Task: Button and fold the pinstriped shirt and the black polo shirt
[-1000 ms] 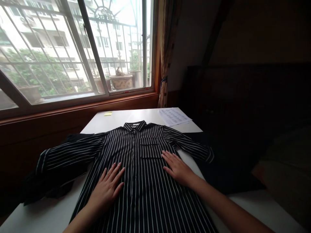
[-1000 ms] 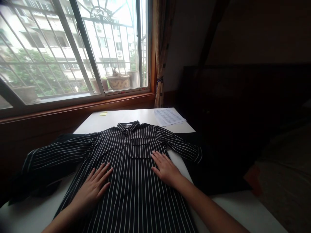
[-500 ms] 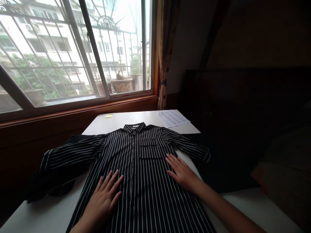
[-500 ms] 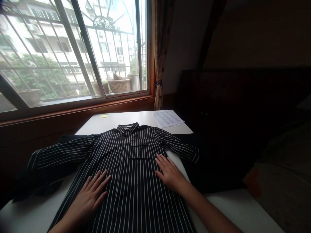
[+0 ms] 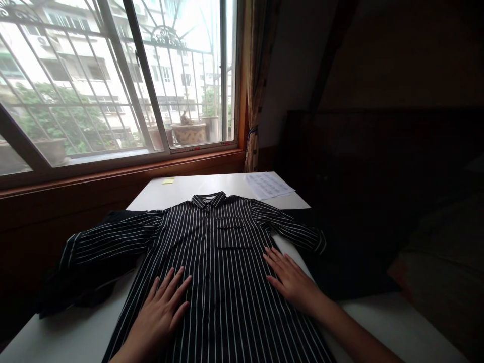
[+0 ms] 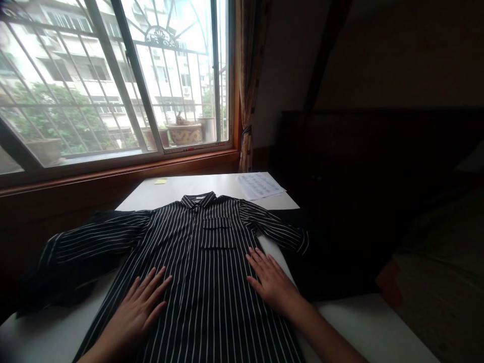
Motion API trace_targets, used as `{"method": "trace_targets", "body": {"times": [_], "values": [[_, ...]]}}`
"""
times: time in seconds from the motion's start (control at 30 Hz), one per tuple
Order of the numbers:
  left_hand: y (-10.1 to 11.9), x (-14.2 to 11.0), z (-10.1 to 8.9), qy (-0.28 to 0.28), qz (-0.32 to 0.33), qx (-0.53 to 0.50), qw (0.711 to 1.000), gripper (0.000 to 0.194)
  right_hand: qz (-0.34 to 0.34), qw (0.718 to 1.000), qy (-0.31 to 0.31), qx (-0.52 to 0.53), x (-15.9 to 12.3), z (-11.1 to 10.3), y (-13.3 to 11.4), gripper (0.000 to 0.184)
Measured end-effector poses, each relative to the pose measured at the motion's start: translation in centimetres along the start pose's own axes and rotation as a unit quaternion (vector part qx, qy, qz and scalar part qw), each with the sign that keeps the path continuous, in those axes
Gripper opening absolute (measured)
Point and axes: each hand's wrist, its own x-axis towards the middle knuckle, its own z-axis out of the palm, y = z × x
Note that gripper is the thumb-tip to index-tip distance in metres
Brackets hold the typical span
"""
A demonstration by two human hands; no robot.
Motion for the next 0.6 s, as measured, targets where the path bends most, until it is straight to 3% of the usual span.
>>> {"method": "trace_targets", "body": {"times": [0.3,0.6], "values": [[-0.2,-2.5,0.3,0.003,0.003,0.001,1.0,0.059,-0.003,1.0,0.018,0.001,-1.9,0.2,1.1,0.056],[0.4,-4.9,0.1,-0.037,-0.049,-0.037,0.997,0.058,0.012,0.999,0.044,-0.007,-2.8,1.1,1.8,0.053]]}}
